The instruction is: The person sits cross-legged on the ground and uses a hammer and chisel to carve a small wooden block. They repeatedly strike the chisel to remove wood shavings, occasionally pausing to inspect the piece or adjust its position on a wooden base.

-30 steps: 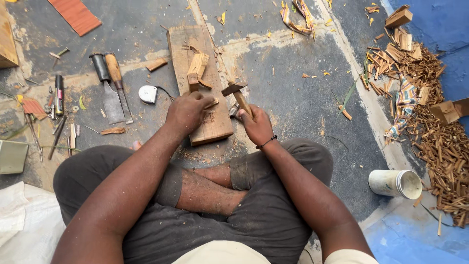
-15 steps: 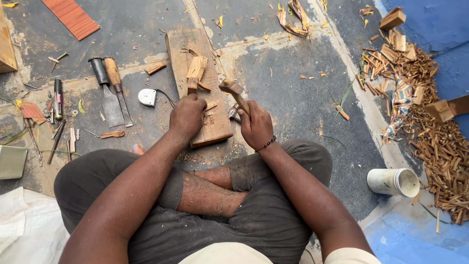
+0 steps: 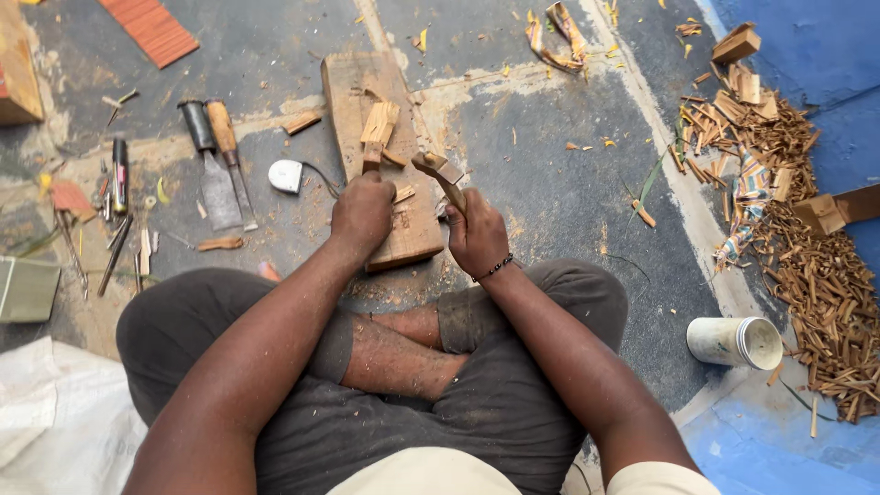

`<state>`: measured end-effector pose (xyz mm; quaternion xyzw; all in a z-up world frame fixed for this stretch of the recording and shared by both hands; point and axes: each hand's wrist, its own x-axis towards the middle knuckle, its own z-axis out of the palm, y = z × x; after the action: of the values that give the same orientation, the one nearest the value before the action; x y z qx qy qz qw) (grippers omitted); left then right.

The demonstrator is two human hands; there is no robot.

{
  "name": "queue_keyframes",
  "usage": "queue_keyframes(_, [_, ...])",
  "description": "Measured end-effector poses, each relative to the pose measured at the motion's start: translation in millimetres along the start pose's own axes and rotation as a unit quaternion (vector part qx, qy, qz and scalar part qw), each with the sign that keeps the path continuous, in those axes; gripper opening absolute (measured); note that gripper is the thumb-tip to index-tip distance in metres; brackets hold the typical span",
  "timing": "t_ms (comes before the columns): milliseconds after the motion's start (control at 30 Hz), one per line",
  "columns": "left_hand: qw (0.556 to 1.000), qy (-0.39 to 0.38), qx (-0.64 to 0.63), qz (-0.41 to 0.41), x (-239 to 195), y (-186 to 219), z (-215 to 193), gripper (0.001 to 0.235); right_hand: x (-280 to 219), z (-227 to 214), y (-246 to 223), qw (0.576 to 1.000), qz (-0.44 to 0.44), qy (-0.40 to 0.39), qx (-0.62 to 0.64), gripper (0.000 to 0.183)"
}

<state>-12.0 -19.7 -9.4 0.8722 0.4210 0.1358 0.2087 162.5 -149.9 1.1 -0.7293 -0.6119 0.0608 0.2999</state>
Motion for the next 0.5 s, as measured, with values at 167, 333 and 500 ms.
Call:
queue_keyframes(167, [1.0, -0.007, 0.01, -0.003, -1, 4, -3, 0.016, 7, 20, 15, 0.992, 0.037, -0.076, -0.09, 0.025])
queue_keyframes(333, [1.0, -0.023, 0.013, -0.01, -1, 5, -2, 0.019, 7, 17, 14, 0.998, 0.06, -0.009, 0.028, 0.025])
queue_keyframes(500, [0.999, -0.02, 0.037, -0.006, 3, 5, 2, 0.02, -2, 21, 17, 0.986, 0.118, -0.115, -0.028, 0.026])
